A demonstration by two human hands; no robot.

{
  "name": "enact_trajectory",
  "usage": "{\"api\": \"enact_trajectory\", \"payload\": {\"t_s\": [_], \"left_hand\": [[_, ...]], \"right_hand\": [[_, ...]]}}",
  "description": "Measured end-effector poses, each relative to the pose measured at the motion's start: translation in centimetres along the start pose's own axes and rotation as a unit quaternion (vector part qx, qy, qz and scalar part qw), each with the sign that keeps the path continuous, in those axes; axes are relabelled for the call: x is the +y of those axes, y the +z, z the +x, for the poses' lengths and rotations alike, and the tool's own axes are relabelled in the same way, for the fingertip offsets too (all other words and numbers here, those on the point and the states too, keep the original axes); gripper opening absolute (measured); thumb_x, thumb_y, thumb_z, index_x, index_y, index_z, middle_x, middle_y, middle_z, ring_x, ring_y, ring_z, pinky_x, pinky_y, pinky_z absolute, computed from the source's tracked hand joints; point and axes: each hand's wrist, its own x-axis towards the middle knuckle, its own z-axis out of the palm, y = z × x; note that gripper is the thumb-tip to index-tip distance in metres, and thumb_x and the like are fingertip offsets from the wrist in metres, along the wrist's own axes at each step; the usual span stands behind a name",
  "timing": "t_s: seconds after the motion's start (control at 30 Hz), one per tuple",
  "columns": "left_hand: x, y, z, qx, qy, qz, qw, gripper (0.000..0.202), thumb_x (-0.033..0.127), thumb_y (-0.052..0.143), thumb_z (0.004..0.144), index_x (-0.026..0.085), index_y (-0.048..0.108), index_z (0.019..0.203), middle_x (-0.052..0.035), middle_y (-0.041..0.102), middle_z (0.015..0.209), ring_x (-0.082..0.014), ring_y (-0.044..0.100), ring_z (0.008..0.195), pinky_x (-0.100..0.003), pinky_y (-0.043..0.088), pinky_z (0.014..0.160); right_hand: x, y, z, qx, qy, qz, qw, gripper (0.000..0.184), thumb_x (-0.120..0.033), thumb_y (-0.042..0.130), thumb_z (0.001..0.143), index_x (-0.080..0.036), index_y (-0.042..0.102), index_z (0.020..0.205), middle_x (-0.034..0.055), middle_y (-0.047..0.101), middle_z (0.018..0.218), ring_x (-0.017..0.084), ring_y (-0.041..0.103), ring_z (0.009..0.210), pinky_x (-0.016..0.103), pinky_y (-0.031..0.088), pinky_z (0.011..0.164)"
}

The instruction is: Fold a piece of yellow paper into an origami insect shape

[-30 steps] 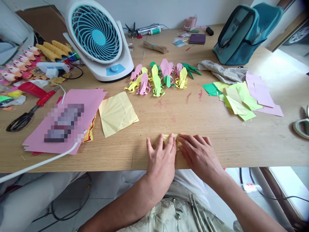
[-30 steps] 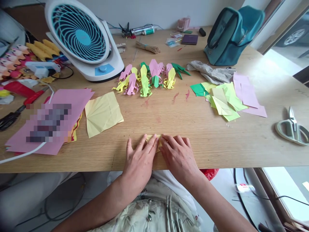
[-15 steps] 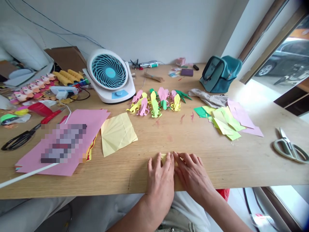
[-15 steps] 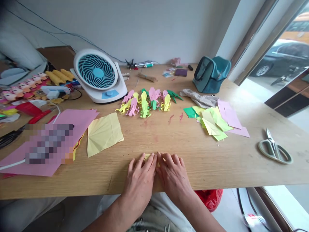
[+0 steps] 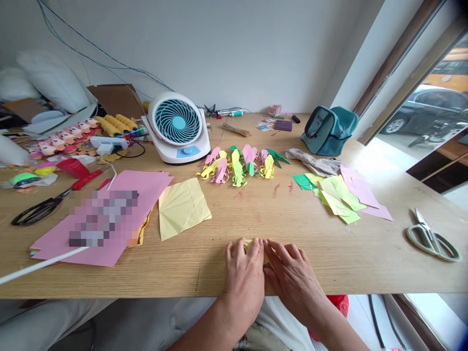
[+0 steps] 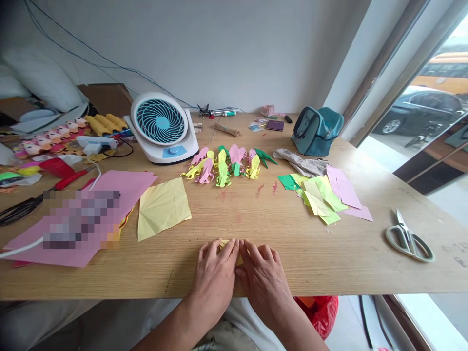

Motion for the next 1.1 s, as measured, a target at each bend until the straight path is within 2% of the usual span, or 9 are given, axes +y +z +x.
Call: {"api": "enact_trajectory", "payload": {"t_s": [0.23, 0.37, 0.47, 0.53, 0.6, 0.67, 0.8, 1.0, 1.1], "left_hand": [[0.1, -0.3, 0.5, -0.007, -0.01, -0.028, 1.0, 0.052, 0.011, 0.046, 0.092, 0.021, 0.049, 0.143, -0.0074, 0.063, 0.121, -0.027, 0.051, 0.109, -0.049, 0.044, 0.1], [0.1, -0.3, 0.7, -0.012, -0.012, -0.02, 1.0, 0.047, 0.011, 0.046, 0.094, 0.023, 0.053, 0.138, -0.0073, 0.065, 0.116, -0.0273, 0.053, 0.106, -0.049, 0.046, 0.097], [0.2, -0.3, 0.8, -0.004, -0.005, -0.003, 1.0, 0.048, 0.012, 0.048, 0.093, 0.024, 0.053, 0.139, -0.0072, 0.065, 0.115, -0.0274, 0.053, 0.104, -0.05, 0.046, 0.096], [0.3, -0.3, 0.8, 0.007, -0.003, 0.013, 1.0, 0.05, 0.011, 0.05, 0.091, 0.025, 0.052, 0.139, -0.0074, 0.064, 0.114, -0.028, 0.053, 0.103, -0.05, 0.046, 0.095], [0.6, -0.2, 0.8, 0.01, -0.001, 0.032, 0.999, 0.05, 0.011, 0.051, 0.09, 0.026, 0.053, 0.138, -0.0076, 0.063, 0.111, -0.0283, 0.053, 0.1, -0.05, 0.047, 0.091], [0.8, -0.2, 0.9, 0.008, 0.005, 0.057, 0.998, 0.049, 0.011, 0.051, 0.09, 0.026, 0.054, 0.136, -0.0081, 0.062, 0.109, -0.028, 0.053, 0.096, -0.048, 0.048, 0.085], [1.2, -0.3, 1.0, -0.003, 0.017, 0.108, 0.994, 0.049, 0.011, 0.052, 0.088, 0.022, 0.054, 0.136, -0.0096, 0.058, 0.106, -0.0262, 0.052, 0.088, -0.043, 0.047, 0.075], [1.5, -0.3, 0.9, 0.007, 0.035, 0.076, 0.996, 0.05, 0.013, 0.058, 0.085, 0.031, 0.059, 0.132, -0.0097, 0.057, 0.107, -0.0274, 0.051, 0.098, -0.043, 0.043, 0.083], [1.5, -0.3, 0.9, -0.004, 0.048, 0.101, 0.994, 0.051, 0.013, 0.056, 0.087, 0.031, 0.058, 0.134, -0.0101, 0.057, 0.112, -0.0281, 0.051, 0.1, -0.044, 0.043, 0.084]], "right_hand": [[-0.4, 0.6, -0.5, 0.031, -0.031, -0.047, 0.998, 0.039, -0.024, 0.057, 0.093, -0.022, 0.061, 0.132, 0.0092, 0.059, 0.138, 0.025, 0.054, 0.101, 0.04, 0.049, 0.091], [-0.4, 0.7, -0.5, 0.02, -0.047, -0.097, 0.994, 0.039, -0.024, 0.058, 0.092, -0.021, 0.063, 0.131, 0.0118, 0.058, 0.14, 0.025, 0.055, 0.101, 0.04, 0.05, 0.089], [-0.5, 0.7, -0.4, 0.025, -0.064, -0.109, 0.992, 0.029, -0.023, 0.06, 0.09, -0.022, 0.071, 0.117, 0.0114, 0.059, 0.138, 0.025, 0.057, 0.099, 0.041, 0.049, 0.087], [-0.5, 0.8, -0.5, 0.033, -0.093, -0.11, 0.989, 0.022, -0.02, 0.057, 0.091, -0.021, 0.074, 0.105, 0.012, 0.061, 0.134, 0.027, 0.056, 0.11, 0.042, 0.047, 0.089], [-0.5, 1.1, -0.7, 0.045, -0.118, -0.109, 0.986, 0.022, -0.018, 0.053, 0.093, -0.018, 0.074, 0.102, 0.0136, 0.062, 0.133, 0.029, 0.05, 0.125, 0.043, 0.045, 0.094], [-0.4, 1.3, -0.9, 0.059, -0.126, -0.098, 0.985, 0.025, -0.017, 0.05, 0.095, -0.016, 0.073, 0.105, 0.014, 0.062, 0.133, 0.029, 0.045, 0.133, 0.044, 0.044, 0.096], [-0.4, 1.2, -1.0, 0.071, -0.116, -0.056, 0.989, 0.03, -0.017, 0.046, 0.097, -0.019, 0.07, 0.114, 0.0114, 0.062, 0.133, 0.029, 0.045, 0.134, 0.045, 0.045, 0.097], [-0.6, 0.6, -0.8, 0.084, -0.08, -0.035, 0.993, 0.04, -0.015, 0.046, 0.097, -0.016, 0.057, 0.136, 0.0112, 0.062, 0.134, 0.026, 0.05, 0.129, 0.043, 0.049, 0.098], [-0.5, 0.7, -0.9, 0.086, -0.076, -0.013, 0.993, 0.044, -0.016, 0.047, 0.096, -0.015, 0.052, 0.14, 0.0117, 0.062, 0.135, 0.024, 0.053, 0.127, 0.043, 0.051, 0.099]]}}
